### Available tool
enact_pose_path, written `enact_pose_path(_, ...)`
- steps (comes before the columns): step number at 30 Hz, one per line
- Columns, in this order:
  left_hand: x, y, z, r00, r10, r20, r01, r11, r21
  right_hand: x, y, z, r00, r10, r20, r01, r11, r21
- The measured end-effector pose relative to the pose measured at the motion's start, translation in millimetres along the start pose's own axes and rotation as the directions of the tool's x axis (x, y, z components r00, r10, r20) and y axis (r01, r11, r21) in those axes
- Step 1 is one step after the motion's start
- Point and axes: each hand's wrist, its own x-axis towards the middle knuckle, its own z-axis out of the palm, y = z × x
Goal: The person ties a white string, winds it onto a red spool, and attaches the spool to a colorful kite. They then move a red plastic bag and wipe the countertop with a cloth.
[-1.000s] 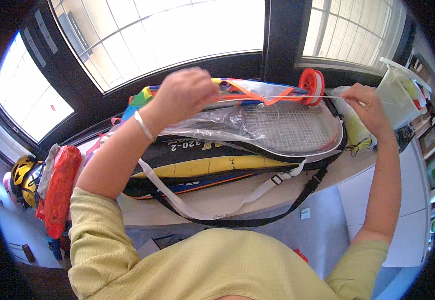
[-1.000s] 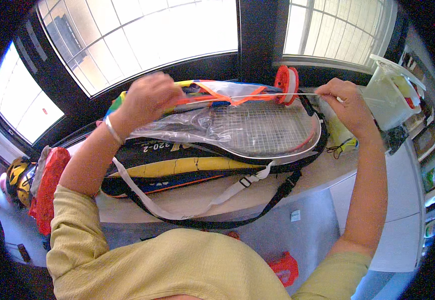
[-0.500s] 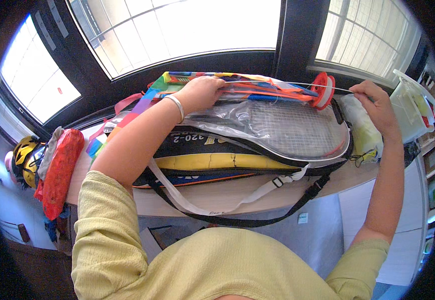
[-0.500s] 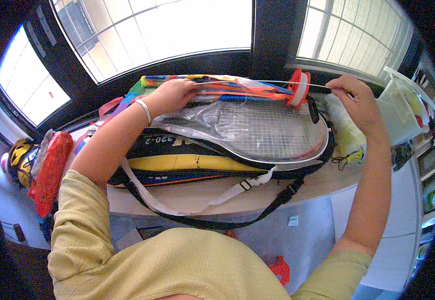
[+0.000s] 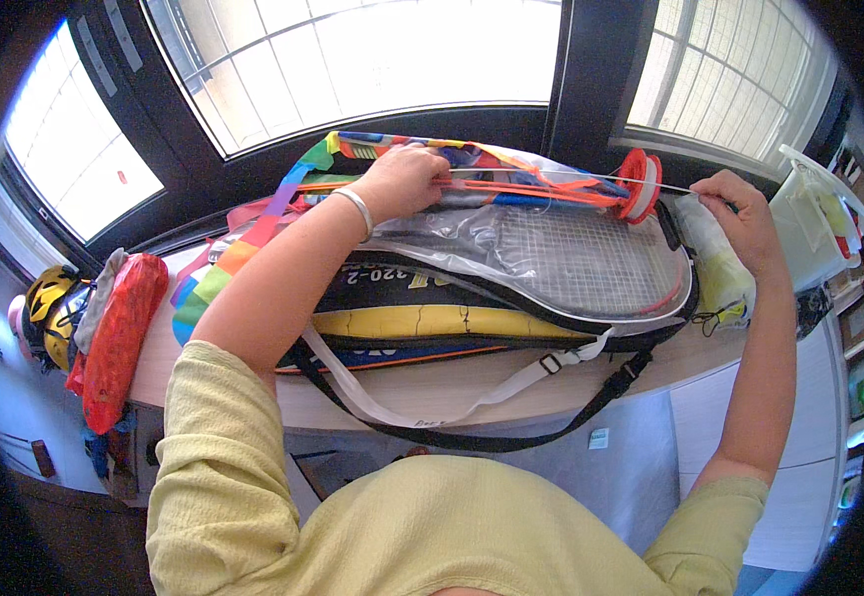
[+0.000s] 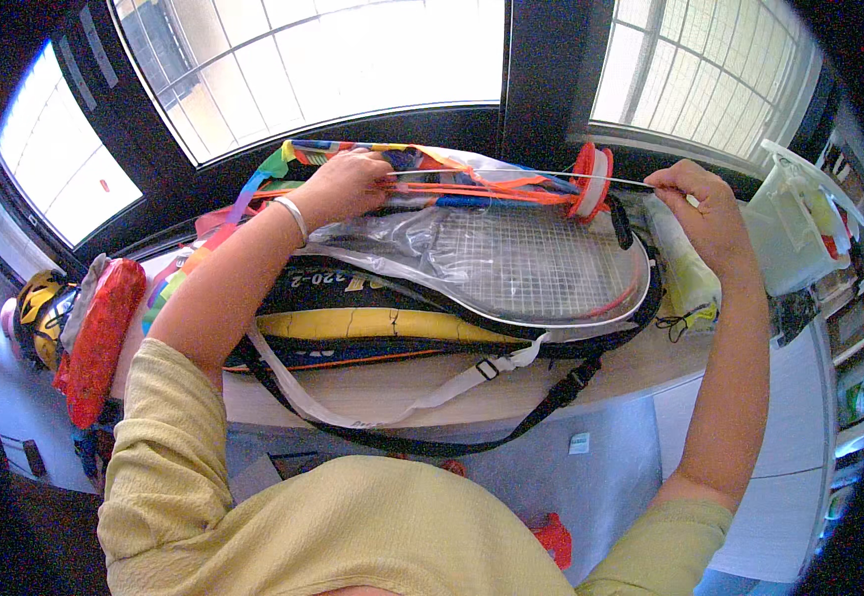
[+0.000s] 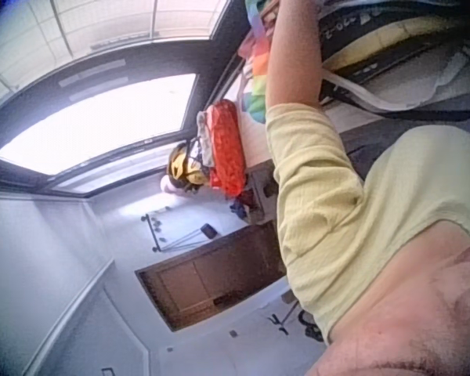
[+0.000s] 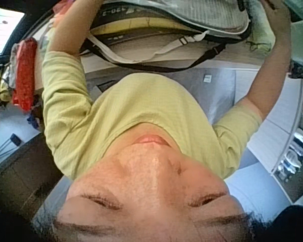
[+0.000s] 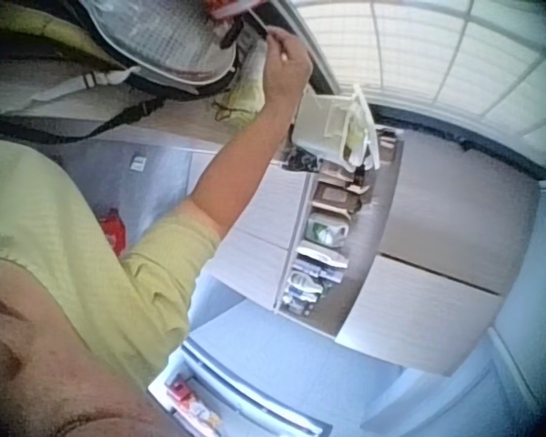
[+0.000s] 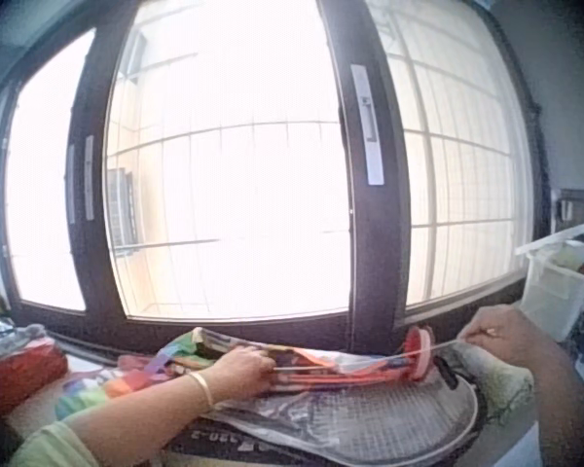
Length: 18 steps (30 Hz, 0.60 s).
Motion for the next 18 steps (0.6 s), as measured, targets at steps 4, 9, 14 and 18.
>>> enact_pose_path(4,-9,-1,-10,0.990,0.060,-0.130,-0.060,0.998,0.002,2,-4,-3,0.998,-0.064,0.005,0.064,0.989,-0.131)
enact_pose_path(9,-17,-3,-11,0.979,0.066,-0.195,-0.075,0.996,-0.038,3,-9,-6,0.999,-0.050,-0.018,0.046,0.986,-0.163)
enact_pose_path(14,-19,-2,-9,0.975,0.063,-0.215,-0.076,0.996,-0.054,2,-11,-6,1.000,0.000,-0.028,-0.004,0.991,-0.134)
enact_pose_path(18,-19,0,-9,0.975,0.041,-0.218,-0.056,0.996,-0.064,-2,-7,-7,0.999,0.031,-0.031,-0.034,0.994,-0.101)
